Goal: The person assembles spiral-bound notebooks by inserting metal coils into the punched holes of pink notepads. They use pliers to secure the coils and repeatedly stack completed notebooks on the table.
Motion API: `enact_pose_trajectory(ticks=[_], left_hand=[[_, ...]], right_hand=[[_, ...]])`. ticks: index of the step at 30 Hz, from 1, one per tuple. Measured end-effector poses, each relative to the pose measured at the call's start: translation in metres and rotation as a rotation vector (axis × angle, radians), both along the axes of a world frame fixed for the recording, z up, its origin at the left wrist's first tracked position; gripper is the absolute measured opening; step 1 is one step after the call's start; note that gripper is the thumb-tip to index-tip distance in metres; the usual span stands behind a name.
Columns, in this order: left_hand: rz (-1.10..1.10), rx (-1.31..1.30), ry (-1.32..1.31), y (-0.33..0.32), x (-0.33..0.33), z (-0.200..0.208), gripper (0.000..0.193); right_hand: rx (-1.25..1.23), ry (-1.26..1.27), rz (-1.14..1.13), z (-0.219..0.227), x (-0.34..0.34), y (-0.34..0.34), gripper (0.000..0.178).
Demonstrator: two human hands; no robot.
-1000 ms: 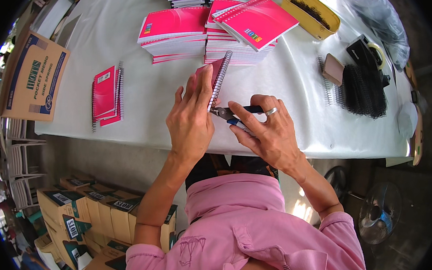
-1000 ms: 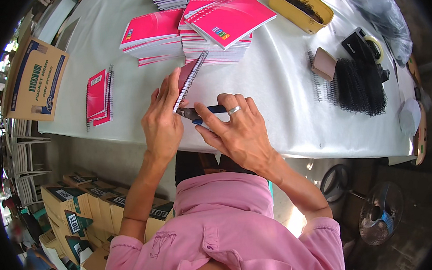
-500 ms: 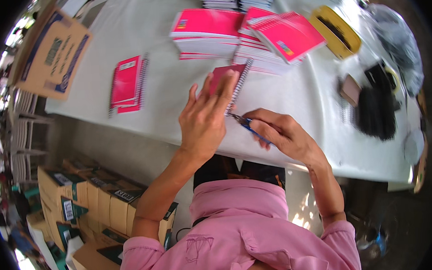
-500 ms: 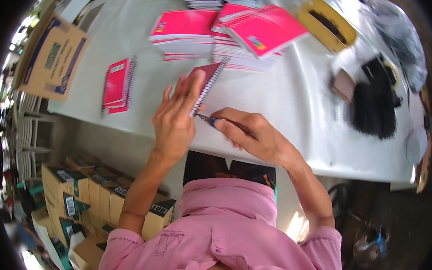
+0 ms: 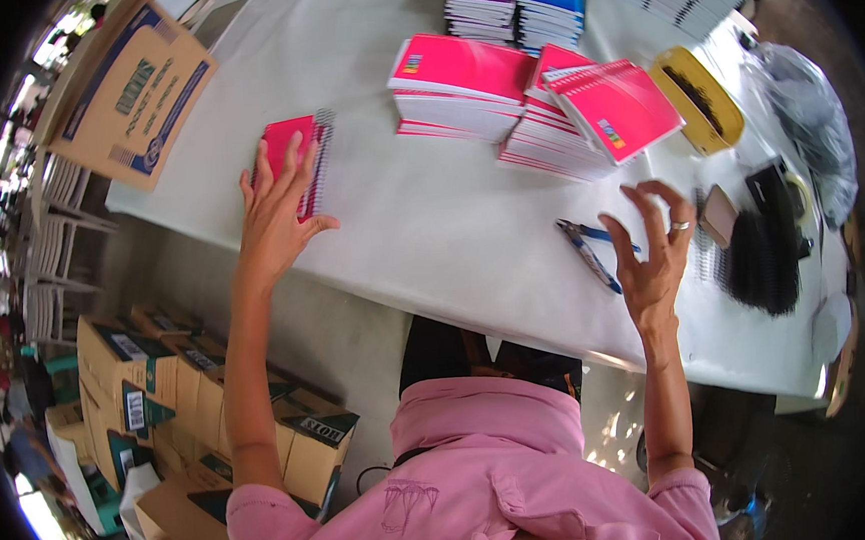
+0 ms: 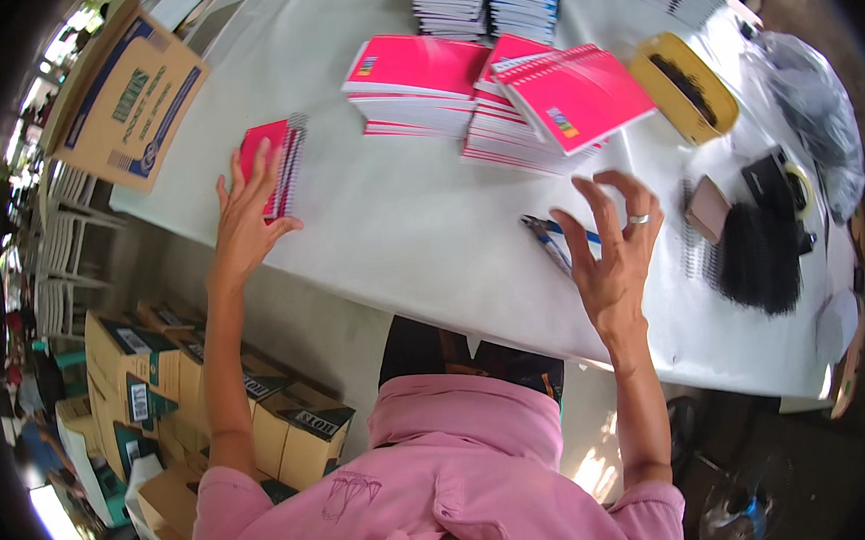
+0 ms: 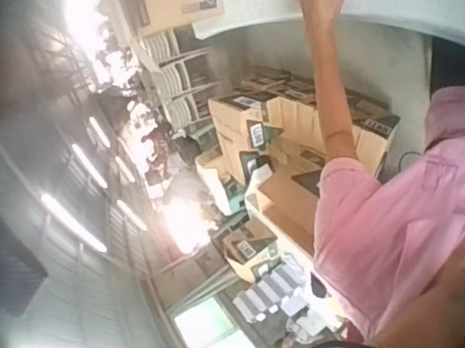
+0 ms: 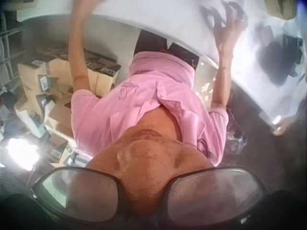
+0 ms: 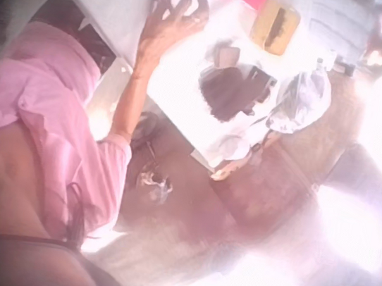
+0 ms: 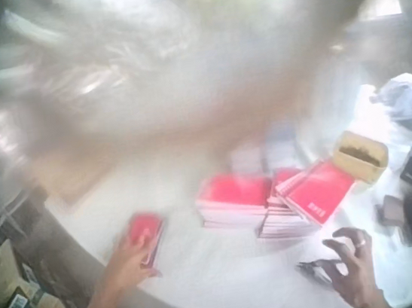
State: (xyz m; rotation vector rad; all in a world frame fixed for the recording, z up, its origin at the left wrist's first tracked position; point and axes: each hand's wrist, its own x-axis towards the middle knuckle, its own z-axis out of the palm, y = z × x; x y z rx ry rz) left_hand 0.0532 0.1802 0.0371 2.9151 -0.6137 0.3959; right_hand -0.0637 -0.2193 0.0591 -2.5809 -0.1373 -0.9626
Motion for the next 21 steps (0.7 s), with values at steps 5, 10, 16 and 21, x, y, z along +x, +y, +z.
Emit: enact_pose_trajectory(ticks=[5,10,16,21], left_hand=[[-0.387,-0.899,0.515,-0.106,-0.027,0.013,0.084],[-0.389,-1.734,1.442,-0.197,-0.040,0.018,0.068],[-0.433,-1.848,1.507,-0.218,-0.030,0.029,0.046],[-0.569,-1.370,1.193,-0.172,-0.043,0.021,0.048]], right_hand=[[-0.328,-0.108,0.049,0.027,0.049,-0.010,0.047],[-0.368,-0.215,0.125,0.021,0.051,-0.006,0.039],[-0.384,-0.149,0.357,0.018,0.004,0.016,0.045],[0.514,0.010,0.175,0.026,-0.015,0.000,0.064]])
